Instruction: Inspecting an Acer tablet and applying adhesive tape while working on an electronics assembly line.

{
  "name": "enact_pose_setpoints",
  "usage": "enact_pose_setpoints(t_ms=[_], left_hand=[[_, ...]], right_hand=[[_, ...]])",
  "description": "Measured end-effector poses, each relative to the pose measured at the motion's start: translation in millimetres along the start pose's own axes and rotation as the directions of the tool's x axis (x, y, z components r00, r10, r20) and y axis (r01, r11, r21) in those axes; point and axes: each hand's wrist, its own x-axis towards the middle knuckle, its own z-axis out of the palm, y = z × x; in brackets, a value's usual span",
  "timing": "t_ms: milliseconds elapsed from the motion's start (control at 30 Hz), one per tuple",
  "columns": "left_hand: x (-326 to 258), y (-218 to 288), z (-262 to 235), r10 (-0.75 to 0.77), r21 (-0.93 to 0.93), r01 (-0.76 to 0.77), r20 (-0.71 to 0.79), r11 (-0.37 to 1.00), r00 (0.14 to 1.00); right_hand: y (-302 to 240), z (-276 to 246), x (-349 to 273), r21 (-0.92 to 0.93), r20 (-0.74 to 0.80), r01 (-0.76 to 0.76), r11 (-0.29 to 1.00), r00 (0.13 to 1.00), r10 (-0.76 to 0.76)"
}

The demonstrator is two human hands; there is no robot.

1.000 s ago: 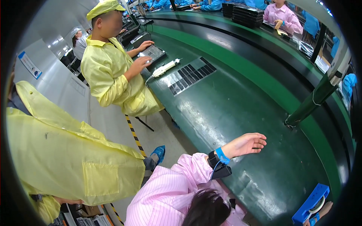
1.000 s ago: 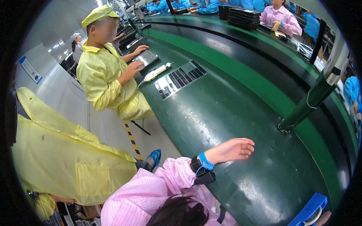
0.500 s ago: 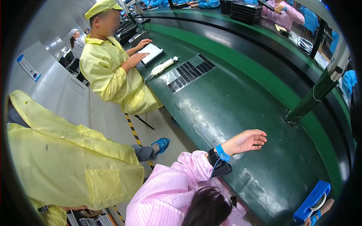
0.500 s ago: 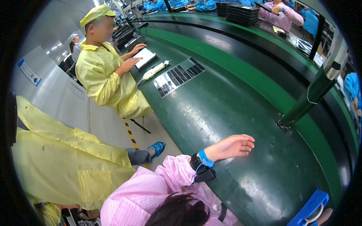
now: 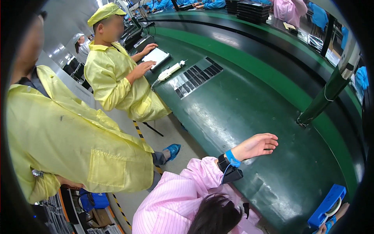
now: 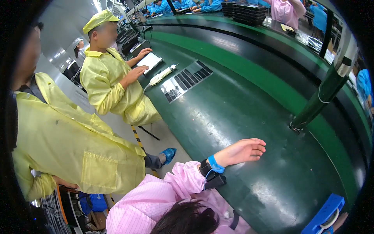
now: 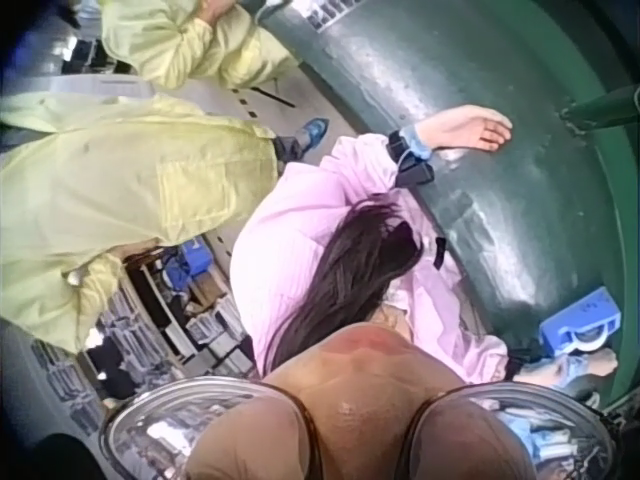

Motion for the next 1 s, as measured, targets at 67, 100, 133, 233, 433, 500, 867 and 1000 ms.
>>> enact_pose_setpoints(t_ms=[67, 100, 133, 233, 433, 500, 867, 1000], left_hand=[[1, 0, 0, -0.004, 0.006, 0.004, -0.003, 1.0, 1.0], [1, 0, 0, -0.007, 0.007, 0.007, -0.003, 1.0, 1.0], [1, -1, 0, -0.009, 0.008, 0.009, -0.003, 1.0, 1.0], [1, -1, 0, -0.009, 0.006, 0.009, 0.004, 1.0, 1.0], [0, -1, 1, -0.001, 0.007, 0.001, -0.017, 1.0, 1.0], [0, -1, 0, -0.009, 0.001, 0.009, -0.018, 1.0, 1.0], [-1, -2, 0, 0.003, 0.005, -0.003, -0.018, 1.0, 1.0], [2, -6, 3, -0.006, 0.015, 0.007, -0.02, 1.0, 1.0]], right_hand=[[5, 3, 0, -0.018, 0.001, -0.002, 1.0, 1.0, 0.002], [7, 4, -1, -0.027, 0.001, -0.003, 1.0, 1.0, 0.003], [6, 4, -1, -0.039, 0.0, -0.003, 0.999, 1.0, 0.003], [4, 3, 0, -0.075, -0.002, -0.001, 0.997, 1.0, 0.001], [1, -3, 2, -0.139, -0.005, 0.012, 0.99, 1.0, -0.013], [-1, -4, 4, -0.161, -0.008, 0.017, 0.987, 1.0, -0.019], [-25, -14, 9, -0.295, -0.011, 0.049, 0.954, 0.998, -0.055], [-41, -20, 2, -0.295, 0.006, 0.028, 0.955, 1.0, -0.027]])
